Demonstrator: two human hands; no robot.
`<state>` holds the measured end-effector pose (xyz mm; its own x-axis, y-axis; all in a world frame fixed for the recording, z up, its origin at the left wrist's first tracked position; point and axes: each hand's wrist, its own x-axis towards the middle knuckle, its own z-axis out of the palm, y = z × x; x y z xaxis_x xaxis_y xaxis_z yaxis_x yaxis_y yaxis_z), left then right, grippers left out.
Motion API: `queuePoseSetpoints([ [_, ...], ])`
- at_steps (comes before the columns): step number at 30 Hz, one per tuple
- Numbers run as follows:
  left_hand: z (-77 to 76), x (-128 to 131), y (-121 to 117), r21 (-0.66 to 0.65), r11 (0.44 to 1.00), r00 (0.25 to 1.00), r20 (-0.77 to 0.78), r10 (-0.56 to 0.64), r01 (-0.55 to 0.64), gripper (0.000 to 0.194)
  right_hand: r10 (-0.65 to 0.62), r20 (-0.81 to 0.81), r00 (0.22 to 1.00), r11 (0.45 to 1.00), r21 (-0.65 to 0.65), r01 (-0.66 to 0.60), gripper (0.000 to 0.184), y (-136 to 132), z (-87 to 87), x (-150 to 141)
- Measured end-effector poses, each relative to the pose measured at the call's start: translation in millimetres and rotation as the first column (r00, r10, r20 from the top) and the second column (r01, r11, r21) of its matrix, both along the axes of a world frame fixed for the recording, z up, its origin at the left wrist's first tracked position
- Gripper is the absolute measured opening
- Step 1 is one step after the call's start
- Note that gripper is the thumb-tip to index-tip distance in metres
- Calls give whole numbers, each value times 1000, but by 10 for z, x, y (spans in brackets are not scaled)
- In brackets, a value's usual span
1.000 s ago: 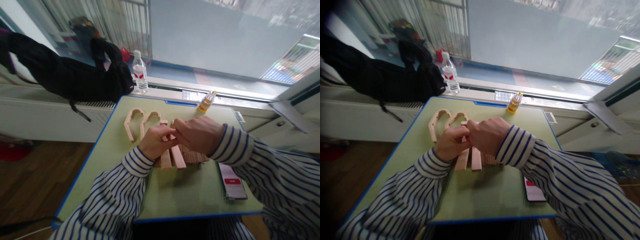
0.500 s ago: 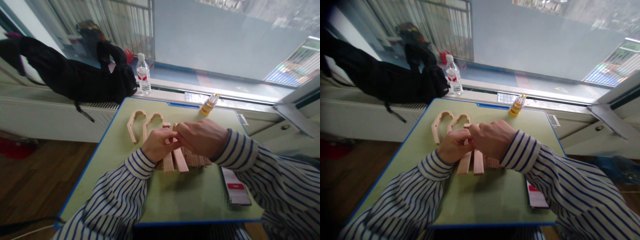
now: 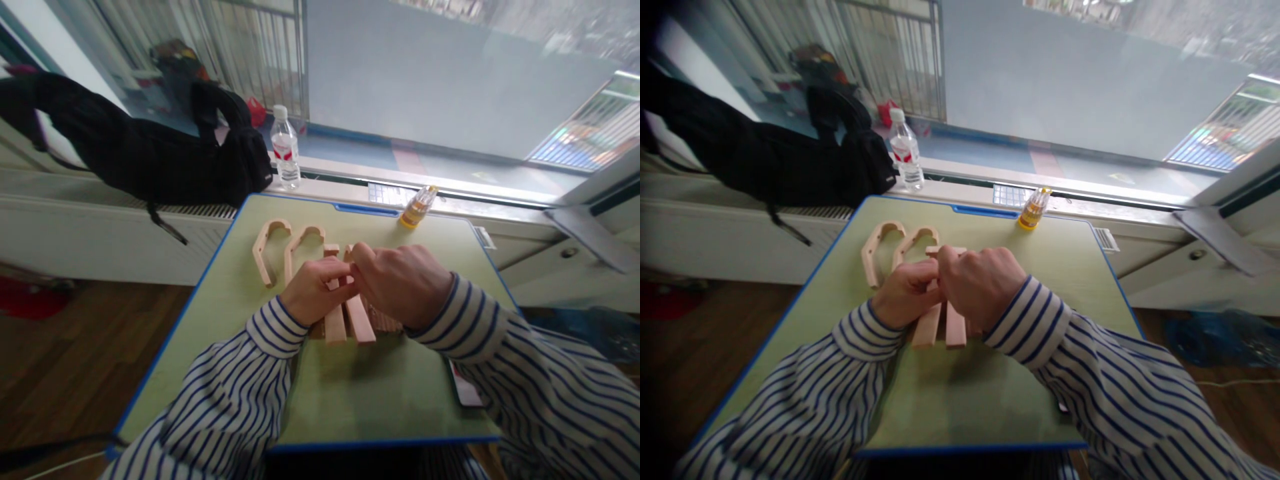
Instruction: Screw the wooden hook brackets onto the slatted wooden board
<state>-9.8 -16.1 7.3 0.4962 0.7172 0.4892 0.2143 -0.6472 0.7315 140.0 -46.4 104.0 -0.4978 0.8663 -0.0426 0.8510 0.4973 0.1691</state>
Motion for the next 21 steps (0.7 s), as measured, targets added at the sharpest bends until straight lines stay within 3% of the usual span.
queuePoseSetpoints([
  [5,10,1,-35,52,990,991,13,133,-134,11,-32,-22,999,999,-16,31,25,3,16,-34],
  [14,-15,-15,-19,-25,996,994,60,86,-85,17,102,-106,989,978,-171,-119,32,88,164,71],
  [21,11,-17,-35,-12,996,996,1,94,-94,14,188,-111,976,977,-81,-197,29,94,16,104],
])
